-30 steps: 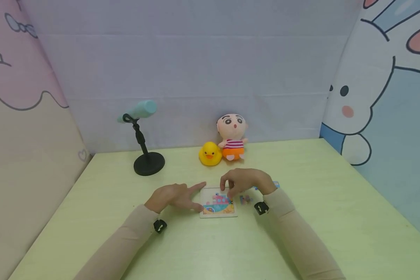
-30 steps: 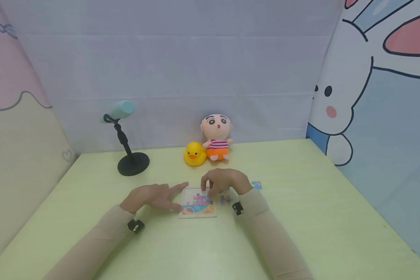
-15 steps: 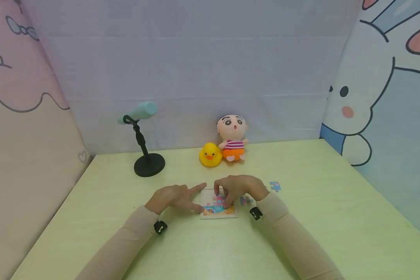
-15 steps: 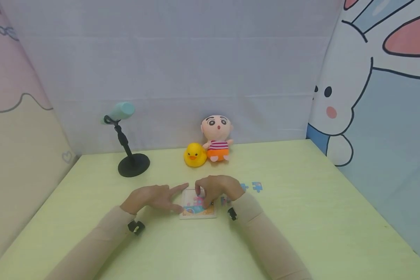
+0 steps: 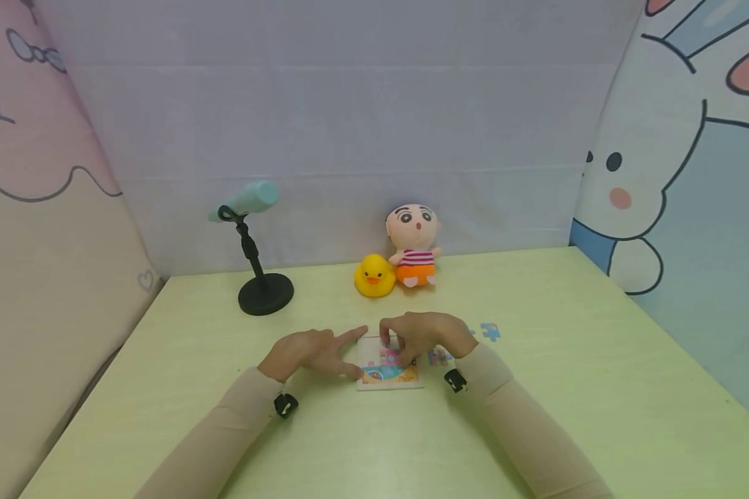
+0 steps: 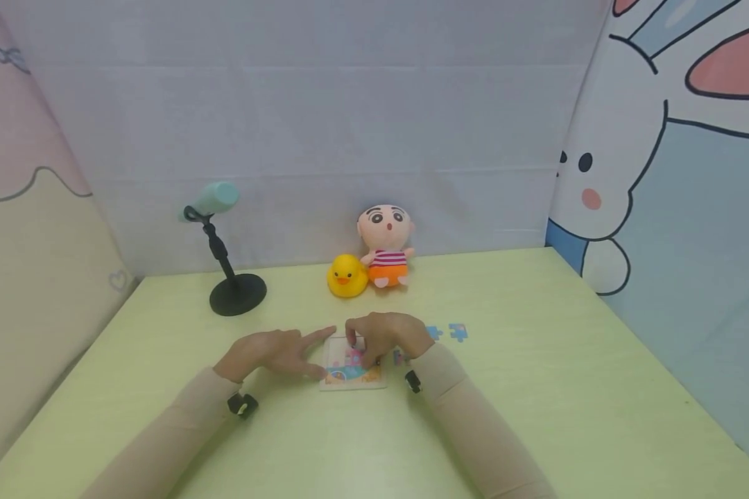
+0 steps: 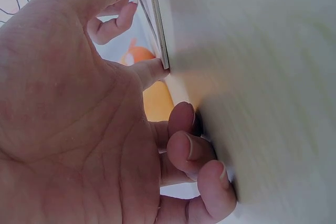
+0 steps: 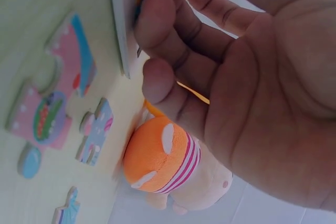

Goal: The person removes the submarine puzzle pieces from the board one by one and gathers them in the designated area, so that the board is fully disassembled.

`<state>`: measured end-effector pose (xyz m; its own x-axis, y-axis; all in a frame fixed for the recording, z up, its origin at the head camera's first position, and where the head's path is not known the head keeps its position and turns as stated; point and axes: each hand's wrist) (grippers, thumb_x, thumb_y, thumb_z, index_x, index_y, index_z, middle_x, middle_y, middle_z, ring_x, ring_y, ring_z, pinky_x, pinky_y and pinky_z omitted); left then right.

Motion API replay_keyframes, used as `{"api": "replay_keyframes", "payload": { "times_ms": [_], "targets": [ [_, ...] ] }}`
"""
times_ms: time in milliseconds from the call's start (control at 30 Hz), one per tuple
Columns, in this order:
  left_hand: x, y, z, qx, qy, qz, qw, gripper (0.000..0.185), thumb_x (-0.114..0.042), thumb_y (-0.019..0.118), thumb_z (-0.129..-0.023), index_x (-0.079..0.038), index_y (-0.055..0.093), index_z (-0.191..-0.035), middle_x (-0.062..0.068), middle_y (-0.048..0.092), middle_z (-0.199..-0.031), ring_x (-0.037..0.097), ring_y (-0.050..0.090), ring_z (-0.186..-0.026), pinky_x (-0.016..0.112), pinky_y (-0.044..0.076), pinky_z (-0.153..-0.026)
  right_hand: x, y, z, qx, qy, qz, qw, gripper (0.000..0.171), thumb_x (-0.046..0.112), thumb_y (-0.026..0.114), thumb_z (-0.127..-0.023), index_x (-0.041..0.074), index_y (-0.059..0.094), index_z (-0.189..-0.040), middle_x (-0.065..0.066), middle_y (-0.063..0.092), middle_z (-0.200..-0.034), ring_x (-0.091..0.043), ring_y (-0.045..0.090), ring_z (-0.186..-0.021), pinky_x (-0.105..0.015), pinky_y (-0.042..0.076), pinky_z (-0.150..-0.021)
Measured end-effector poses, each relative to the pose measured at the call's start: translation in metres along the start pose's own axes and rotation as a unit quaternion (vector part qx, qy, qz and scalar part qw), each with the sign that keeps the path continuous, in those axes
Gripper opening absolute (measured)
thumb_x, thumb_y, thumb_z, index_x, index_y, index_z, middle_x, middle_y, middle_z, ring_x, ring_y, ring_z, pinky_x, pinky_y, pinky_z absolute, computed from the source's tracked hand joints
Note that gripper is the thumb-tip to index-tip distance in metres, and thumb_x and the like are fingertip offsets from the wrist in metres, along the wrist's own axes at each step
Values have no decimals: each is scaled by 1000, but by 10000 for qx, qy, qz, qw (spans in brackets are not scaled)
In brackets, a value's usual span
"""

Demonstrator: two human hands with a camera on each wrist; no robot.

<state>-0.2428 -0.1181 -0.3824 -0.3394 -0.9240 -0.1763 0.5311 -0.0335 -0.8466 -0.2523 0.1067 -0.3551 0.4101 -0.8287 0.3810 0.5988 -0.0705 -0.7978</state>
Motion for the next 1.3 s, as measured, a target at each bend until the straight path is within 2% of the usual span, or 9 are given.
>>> {"api": "replay_keyframes", "payload": {
  "times_ms": [133, 300, 433, 633, 767, 967, 1167, 1300],
  "targets": [
    [-1, 0, 0, 19, -34, -17, 10000, 89, -74, 59, -84, -44, 20, -158, 15, 57, -124, 29, 58, -101, 56, 49, -85, -2, -2, 1, -9, -104, -194, 9998, 30, 16, 75, -91, 23, 52, -108, 0, 65, -86, -18, 62, -73, -32, 48, -69],
    [-1, 0, -1, -5, -28, -52, 10000, 89, -74, 58, -84, -44, 20, -158, 15, 58, -123, 29, 58, -100, 55, 48, -84, -3, -5, 2, -5, -357, -494, 9981, 19, 10, 69, -95, 15, 53, -104, -3, 68, -83, -21, 67, -72, -31, 48, -71],
    [0, 1, -1, -39, -5, -45, 10000, 89, -74, 59, -84, -44, 20, -158, 17, 56, -131, 31, 59, -104, 57, 48, -85, -6, -7, 3, -100, -610, -319, 9976, 14, 13, 67, -97, 13, 53, -95, 0, 64, -83, -20, 65, -73, -28, 47, -71],
    [1, 1, -1, -75, 26, -65, 9999, 89, -75, 58, -83, -44, 21, -158, 15, 57, -125, 30, 59, -100, 56, 48, -83, -10, -11, 5, -188, -927, -229, 9952, 14, 12, 66, -97, 13, 55, -89, 2, 57, -83, -22, 65, -76, -27, 47, -73],
    [2, 2, -1, -81, 27, -87, 9999, 89, -75, 58, -84, -44, 20, -158, 15, 57, -127, 29, 59, -100, 55, 48, -84, -11, -13, 6, -215, -1096, -231, 9935, 13, 11, 67, -97, 12, 56, -90, 2, 56, -83, -23, 65, -75, -27, 48, -72],
    [2, 2, -1, -80, 42, -73, 9999, 89, -74, 59, -84, -44, 20, -158, 15, 57, -124, 28, 58, -97, 54, 48, -83, -14, -16, 12, -265, -968, -280, 9946, 14, 14, 68, -97, 12, 56, -90, 2, 59, -82, -25, 65, -75, -27, 46, -71],
    [1, 2, -1, -114, 52, -60, 9999, 89, -74, 58, -84, -43, 20, -158, 17, 55, -134, 31, 58, -106, 56, 47, -87, -18, -21, 19, -300, -948, -355, 9944, 13, 12, 65, -98, 11, 55, -90, -2, 60, -81, -31, 65, -77, -26, 45, -67],
    [1, 2, 0, -110, 34, -14, 9999, 89, -74, 59, -84, -43, 20, -158, 17, 55, -134, 32, 58, -105, 56, 47, -87, -21, -21, 20, -367, -926, -354, 9944, 12, 11, 63, -99, 11, 55, -90, -1, 58, -79, -34, 64, -78, -26, 44, -66]
  ]
}}
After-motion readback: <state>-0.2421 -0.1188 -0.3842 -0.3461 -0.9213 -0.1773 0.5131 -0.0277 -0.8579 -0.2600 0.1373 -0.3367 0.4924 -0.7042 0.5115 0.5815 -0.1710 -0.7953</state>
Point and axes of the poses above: each hand's wrist, its own z-axis away from the middle knuckle, its own y-axis out of the palm, x = y × z
